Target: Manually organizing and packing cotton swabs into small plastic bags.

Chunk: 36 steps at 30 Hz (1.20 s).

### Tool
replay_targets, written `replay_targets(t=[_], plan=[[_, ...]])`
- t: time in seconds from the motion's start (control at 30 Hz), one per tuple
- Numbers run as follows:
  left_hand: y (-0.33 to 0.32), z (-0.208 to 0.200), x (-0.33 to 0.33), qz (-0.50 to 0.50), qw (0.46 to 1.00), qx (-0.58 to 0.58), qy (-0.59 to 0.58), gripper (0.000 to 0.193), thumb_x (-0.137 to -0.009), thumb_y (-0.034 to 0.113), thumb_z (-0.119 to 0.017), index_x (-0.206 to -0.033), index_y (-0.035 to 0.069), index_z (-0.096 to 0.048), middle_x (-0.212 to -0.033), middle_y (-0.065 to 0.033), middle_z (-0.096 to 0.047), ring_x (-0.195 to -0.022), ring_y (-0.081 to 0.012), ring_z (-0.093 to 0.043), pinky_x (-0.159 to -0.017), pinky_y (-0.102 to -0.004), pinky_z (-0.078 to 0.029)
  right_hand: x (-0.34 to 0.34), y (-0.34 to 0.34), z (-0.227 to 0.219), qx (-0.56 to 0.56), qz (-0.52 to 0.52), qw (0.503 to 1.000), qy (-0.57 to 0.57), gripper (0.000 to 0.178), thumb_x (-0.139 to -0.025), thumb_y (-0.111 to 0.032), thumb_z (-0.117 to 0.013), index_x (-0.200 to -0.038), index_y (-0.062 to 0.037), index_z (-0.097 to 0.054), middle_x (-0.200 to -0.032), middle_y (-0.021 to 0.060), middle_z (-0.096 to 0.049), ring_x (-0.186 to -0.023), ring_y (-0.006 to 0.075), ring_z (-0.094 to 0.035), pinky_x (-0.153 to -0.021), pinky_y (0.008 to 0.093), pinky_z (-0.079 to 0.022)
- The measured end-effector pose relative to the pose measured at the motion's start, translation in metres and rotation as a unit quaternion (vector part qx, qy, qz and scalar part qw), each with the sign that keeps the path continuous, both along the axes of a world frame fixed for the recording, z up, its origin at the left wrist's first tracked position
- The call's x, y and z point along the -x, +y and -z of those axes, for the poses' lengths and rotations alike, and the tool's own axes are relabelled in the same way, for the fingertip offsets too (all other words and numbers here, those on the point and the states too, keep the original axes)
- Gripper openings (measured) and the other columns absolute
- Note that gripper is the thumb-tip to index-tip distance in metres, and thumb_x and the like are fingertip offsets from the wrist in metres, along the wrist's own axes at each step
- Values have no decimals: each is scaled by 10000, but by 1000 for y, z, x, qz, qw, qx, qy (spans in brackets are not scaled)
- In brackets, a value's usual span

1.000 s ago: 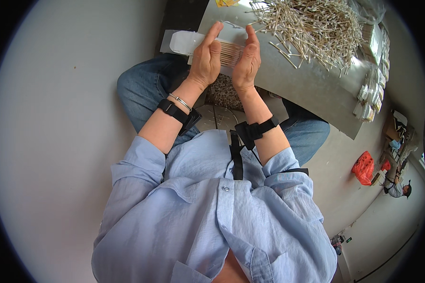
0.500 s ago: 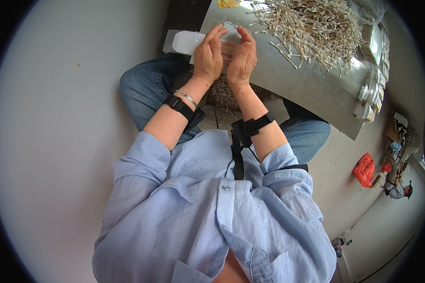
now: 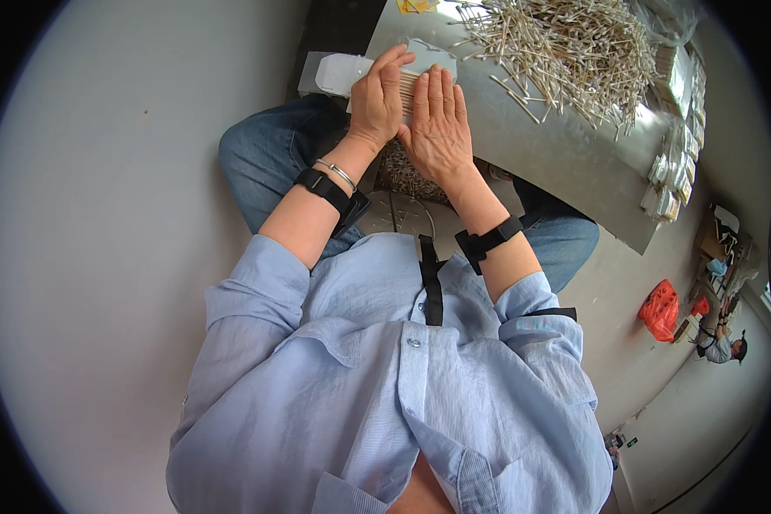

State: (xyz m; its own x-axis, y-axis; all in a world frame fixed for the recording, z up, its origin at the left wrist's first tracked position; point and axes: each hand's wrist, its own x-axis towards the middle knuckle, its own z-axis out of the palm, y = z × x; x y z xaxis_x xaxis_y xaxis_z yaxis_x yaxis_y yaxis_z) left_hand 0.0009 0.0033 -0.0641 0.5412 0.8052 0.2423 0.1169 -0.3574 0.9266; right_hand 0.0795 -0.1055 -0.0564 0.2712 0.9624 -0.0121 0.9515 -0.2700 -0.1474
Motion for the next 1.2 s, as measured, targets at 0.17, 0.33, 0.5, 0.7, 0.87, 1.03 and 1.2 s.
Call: replay_targets(t=[0.17, 0.33, 0.5, 0.7, 0.87, 1.03, 1.2], plan=[[1, -4, 4, 1, 999, 47, -9, 513, -1025, 399, -296, -1179, -5, -573, -1150, -119, -653, -1098, -255, -600, -948, -310, -449, 3, 2, 1, -8, -4, 1000, -10, 851, -895, -556, -444, -1435, 63, -219, -1511, 236, -190, -1429, 350, -132, -1162, 450, -106], [9, -17, 16, -34, 998, 56, 7, 310, -988, 248, -439, -1140, 33, -604, -1067, -125, -671, -998, -314, -627, -876, -344, -486, 5, 3, 0, -36, 1, 999, 16, 884, -872, -586, -471, -1424, 66, -243, -1502, 240, -213, -1424, 357, -146, -1160, 449, -116], [-18, -37, 57, 101, 933, -258, 230, 363, -841, 95, -562, -1193, 9, -572, -880, -115, -596, -844, -271, -563, -759, -355, -459, 1, 0, 1, -35, 0, 999, 0, 875, -857, -533, -531, -1419, 71, -238, -1504, 245, -205, -1422, 369, -150, -1159, 450, -127], [-45, -23, 66, 133, 881, -304, 337, 530, -811, 58, -532, -1332, -1, -453, -904, -79, -543, -835, -215, -542, -731, -331, -447, 3, 3, 8, -48, -7, 999, -19, 769, -886, -418, -501, -1419, 71, -240, -1505, 251, -200, -1422, 376, -150, -1157, 459, -127], [-45, -21, 63, 137, 874, -302, 354, 530, -829, 62, -512, -1350, 13, -429, -916, -81, -534, -826, -216, -550, -739, -325, -453, 4, 1, 8, -61, -4, 998, -14, 744, -889, -400, -493, -1410, 75, -257, -1493, 260, -225, -1414, 387, -173, -1155, 461, -132], [-42, -23, 62, 139, 883, -297, 337, 521, -833, 60, -509, -1346, 14, -433, -915, -95, -550, -827, -224, -563, -757, -329, -458, 4, 2, 7, -58, -2, 998, -14, 752, -888, -403, -495, -1413, 76, -251, -1495, 262, -219, -1416, 387, -164, -1155, 461, -131], [-39, -22, 60, 133, 897, -270, 325, 510, -833, 55, -509, -1336, 8, -439, -916, -110, -571, -829, -243, -571, -770, -343, -458, 4, 2, 6, -64, -5, 998, 5, 764, -880, -408, -500, -1415, 76, -248, -1497, 264, -213, -1418, 386, -161, -1155, 461, -129]])
